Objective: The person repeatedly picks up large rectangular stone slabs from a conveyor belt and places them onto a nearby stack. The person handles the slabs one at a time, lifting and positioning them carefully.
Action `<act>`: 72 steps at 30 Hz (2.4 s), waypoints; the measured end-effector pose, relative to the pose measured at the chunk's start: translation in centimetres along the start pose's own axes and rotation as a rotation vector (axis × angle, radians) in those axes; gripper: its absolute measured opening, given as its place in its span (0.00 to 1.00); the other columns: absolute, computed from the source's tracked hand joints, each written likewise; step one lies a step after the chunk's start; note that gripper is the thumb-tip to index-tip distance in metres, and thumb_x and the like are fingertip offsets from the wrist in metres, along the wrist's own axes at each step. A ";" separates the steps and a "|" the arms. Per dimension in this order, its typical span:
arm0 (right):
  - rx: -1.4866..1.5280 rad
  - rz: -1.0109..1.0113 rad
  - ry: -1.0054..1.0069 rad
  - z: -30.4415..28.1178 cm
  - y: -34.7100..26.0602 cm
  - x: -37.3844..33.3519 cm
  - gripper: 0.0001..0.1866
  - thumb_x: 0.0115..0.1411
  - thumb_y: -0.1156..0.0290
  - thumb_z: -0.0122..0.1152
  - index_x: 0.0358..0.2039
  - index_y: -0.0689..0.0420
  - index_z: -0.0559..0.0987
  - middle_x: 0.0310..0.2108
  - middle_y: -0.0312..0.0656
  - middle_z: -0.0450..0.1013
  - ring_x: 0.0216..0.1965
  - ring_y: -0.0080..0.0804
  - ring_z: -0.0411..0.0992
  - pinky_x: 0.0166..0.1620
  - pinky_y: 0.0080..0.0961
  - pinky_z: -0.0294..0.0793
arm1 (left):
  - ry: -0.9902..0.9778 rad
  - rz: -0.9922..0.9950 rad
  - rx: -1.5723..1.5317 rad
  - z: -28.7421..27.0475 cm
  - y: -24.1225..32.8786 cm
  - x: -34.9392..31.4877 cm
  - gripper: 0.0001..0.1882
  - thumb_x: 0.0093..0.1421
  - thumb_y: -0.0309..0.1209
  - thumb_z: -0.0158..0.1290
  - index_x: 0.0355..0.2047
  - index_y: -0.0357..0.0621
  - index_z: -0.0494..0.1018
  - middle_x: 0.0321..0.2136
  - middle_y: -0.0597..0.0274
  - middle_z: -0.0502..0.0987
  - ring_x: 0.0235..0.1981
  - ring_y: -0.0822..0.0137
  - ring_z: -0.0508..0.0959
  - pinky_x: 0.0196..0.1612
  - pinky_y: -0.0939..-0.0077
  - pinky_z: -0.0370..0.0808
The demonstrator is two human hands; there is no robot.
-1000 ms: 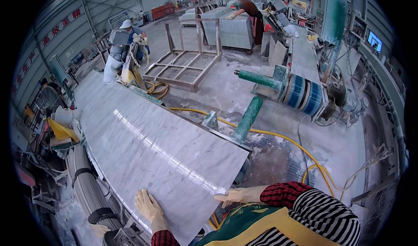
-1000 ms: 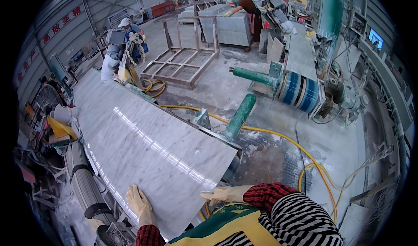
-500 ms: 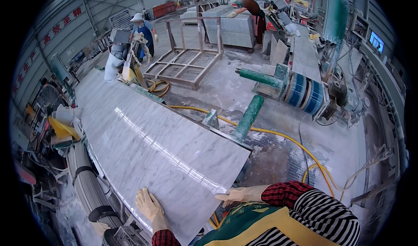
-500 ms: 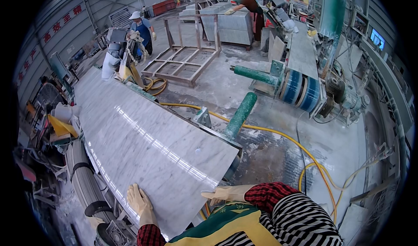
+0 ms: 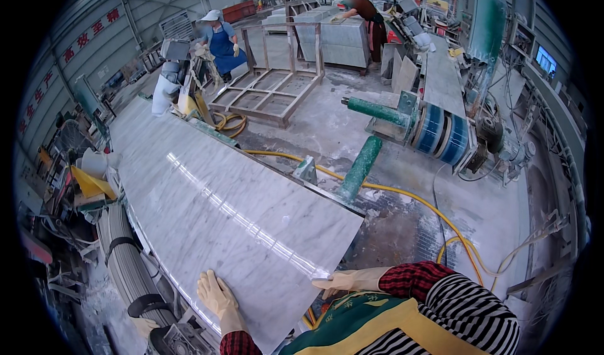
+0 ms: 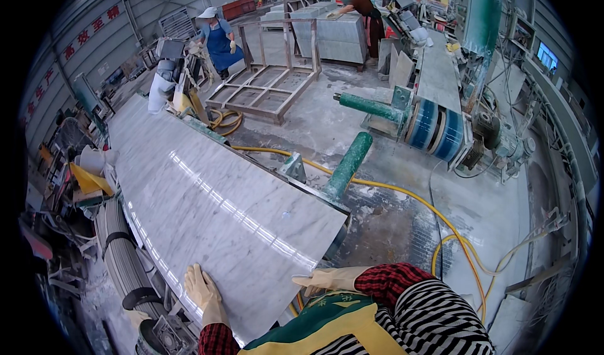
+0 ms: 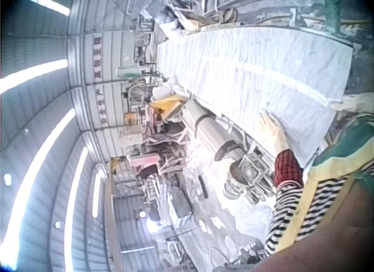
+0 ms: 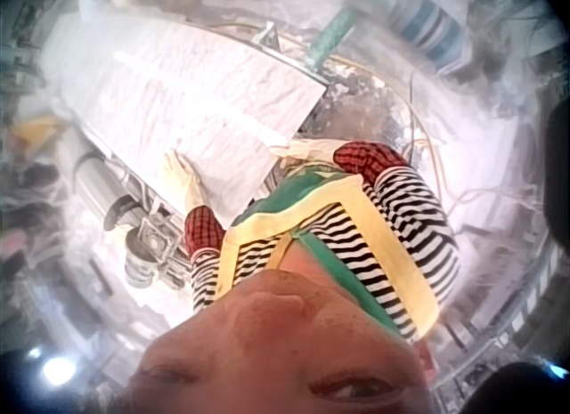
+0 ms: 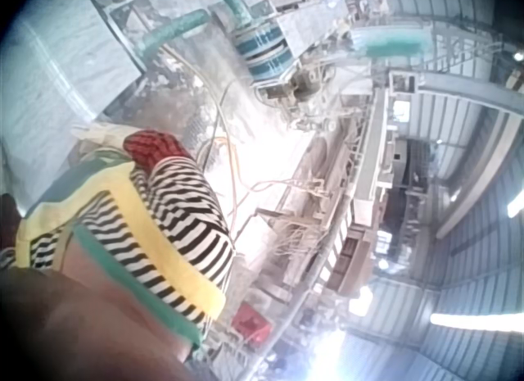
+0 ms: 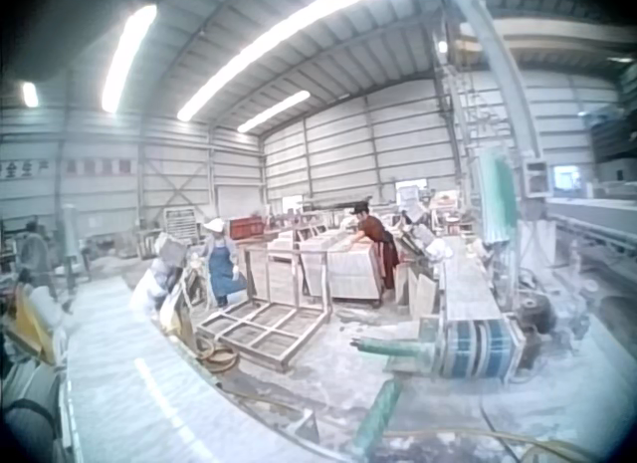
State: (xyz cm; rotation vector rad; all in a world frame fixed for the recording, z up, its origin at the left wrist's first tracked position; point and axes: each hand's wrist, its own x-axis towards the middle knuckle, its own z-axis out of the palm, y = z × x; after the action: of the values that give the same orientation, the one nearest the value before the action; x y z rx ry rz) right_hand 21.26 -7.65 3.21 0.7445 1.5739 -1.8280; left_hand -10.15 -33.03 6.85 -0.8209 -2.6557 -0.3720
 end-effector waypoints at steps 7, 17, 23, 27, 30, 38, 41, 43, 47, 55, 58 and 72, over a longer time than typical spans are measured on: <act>0.009 0.020 0.025 0.4 -1.0 -1.6 0.57 0.60 0.21 0.49 0.59 0.72 0.76 0.56 0.54 0.78 0.60 0.44 0.73 0.62 0.39 0.71 | -0.005 -0.010 -0.006 -0.1 0.2 -0.2 0.21 0.70 0.35 0.49 0.61 0.47 0.72 0.65 0.46 0.70 0.67 0.42 0.66 0.70 0.50 0.59; 0.054 0.003 0.030 0.4 0.8 -0.5 0.55 0.58 0.21 0.51 0.53 0.70 0.82 0.57 0.54 0.77 0.63 0.49 0.70 0.62 0.43 0.70 | 0.029 0.011 0.014 -0.1 0.2 -0.7 0.20 0.70 0.35 0.49 0.60 0.46 0.72 0.63 0.48 0.71 0.65 0.43 0.67 0.69 0.51 0.59; 0.071 -0.006 -0.015 0.4 0.6 -0.9 0.54 0.60 0.22 0.50 0.54 0.70 0.81 0.59 0.55 0.76 0.64 0.50 0.70 0.65 0.42 0.68 | 0.065 0.028 -0.014 -0.5 0.4 -0.9 0.19 0.69 0.34 0.50 0.59 0.45 0.73 0.62 0.49 0.72 0.65 0.44 0.67 0.69 0.51 0.59; 0.149 -0.048 -0.037 0.7 0.7 -1.1 0.53 0.60 0.23 0.51 0.55 0.68 0.81 0.60 0.57 0.75 0.65 0.50 0.69 0.66 0.42 0.67 | 0.010 0.017 -0.043 -2.1 1.5 -0.6 0.19 0.68 0.33 0.50 0.58 0.45 0.73 0.61 0.50 0.72 0.64 0.45 0.68 0.68 0.50 0.60; 0.090 -0.038 -0.059 0.5 1.4 -0.2 0.52 0.60 0.24 0.54 0.55 0.67 0.81 0.61 0.57 0.74 0.67 0.49 0.68 0.66 0.41 0.68 | -0.018 0.024 -0.067 -2.8 2.1 -0.4 0.19 0.68 0.33 0.51 0.58 0.45 0.73 0.61 0.50 0.72 0.63 0.45 0.68 0.67 0.49 0.60; 0.105 -0.048 -0.008 0.7 1.8 -0.4 0.46 0.62 0.30 0.59 0.54 0.69 0.82 0.56 0.57 0.77 0.62 0.47 0.74 0.64 0.35 0.72 | 0.106 0.059 0.016 0.1 0.4 -1.3 0.20 0.67 0.36 0.54 0.58 0.47 0.73 0.60 0.49 0.74 0.62 0.44 0.69 0.67 0.49 0.61; 0.194 -0.058 0.027 1.8 0.4 -2.2 0.44 0.63 0.34 0.61 0.52 0.72 0.81 0.54 0.58 0.78 0.59 0.46 0.76 0.61 0.33 0.75 | -0.017 0.044 -0.016 -1.9 1.4 -0.8 0.22 0.65 0.38 0.57 0.58 0.48 0.73 0.55 0.49 0.78 0.60 0.45 0.72 0.66 0.49 0.61; 0.256 -0.055 0.063 2.3 -0.1 -2.7 0.41 0.64 0.38 0.63 0.50 0.73 0.82 0.52 0.56 0.80 0.54 0.40 0.78 0.57 0.30 0.77 | -0.272 -0.031 -0.057 -5.8 2.6 1.5 0.24 0.63 0.43 0.59 0.56 0.47 0.76 0.47 0.50 0.83 0.54 0.45 0.77 0.60 0.52 0.68; 0.306 -0.021 0.121 2.7 0.5 -2.4 0.33 0.66 0.46 0.66 0.48 0.72 0.83 0.50 0.54 0.81 0.47 0.34 0.80 0.52 0.25 0.80 | -0.727 -0.134 -0.234 -7.9 1.3 6.5 0.30 0.65 0.55 0.56 0.52 0.40 0.80 0.47 0.44 0.83 0.49 0.43 0.81 0.53 0.57 0.76; 0.702 -0.177 0.022 4.2 6.7 5.8 0.37 0.67 0.49 0.65 0.47 0.81 0.79 0.50 0.57 0.81 0.50 0.40 0.80 0.55 0.33 0.81 | -0.711 -0.163 -0.076 -9.9 1.3 7.1 0.46 0.55 0.68 0.58 0.55 0.35 0.78 0.50 0.41 0.82 0.55 0.48 0.81 0.59 0.60 0.75; 0.634 -0.176 -0.467 2.7 7.8 5.9 0.37 0.70 0.46 0.59 0.60 0.72 0.74 0.57 0.53 0.77 0.56 0.38 0.77 0.62 0.35 0.75 | -0.507 -0.098 -0.185 -13.3 2.1 4.3 0.38 0.53 0.62 0.64 0.45 0.37 0.83 0.40 0.42 0.84 0.45 0.46 0.83 0.52 0.58 0.77; 0.578 -0.461 0.211 -2.8 2.6 -9.5 0.27 0.66 0.63 0.68 0.60 0.63 0.75 0.53 0.46 0.79 0.50 0.40 0.78 0.54 0.37 0.75 | -0.345 -0.133 -0.182 -21.4 13.6 1.9 0.39 0.59 0.64 0.60 0.47 0.34 0.82 0.44 0.39 0.83 0.48 0.44 0.82 0.54 0.59 0.76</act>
State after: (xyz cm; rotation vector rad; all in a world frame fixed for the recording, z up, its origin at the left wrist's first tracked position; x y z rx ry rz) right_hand 29.53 -4.35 8.28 0.8992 1.4280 -2.6830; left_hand 1.37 -28.54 29.03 -0.8280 -3.0429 -0.5568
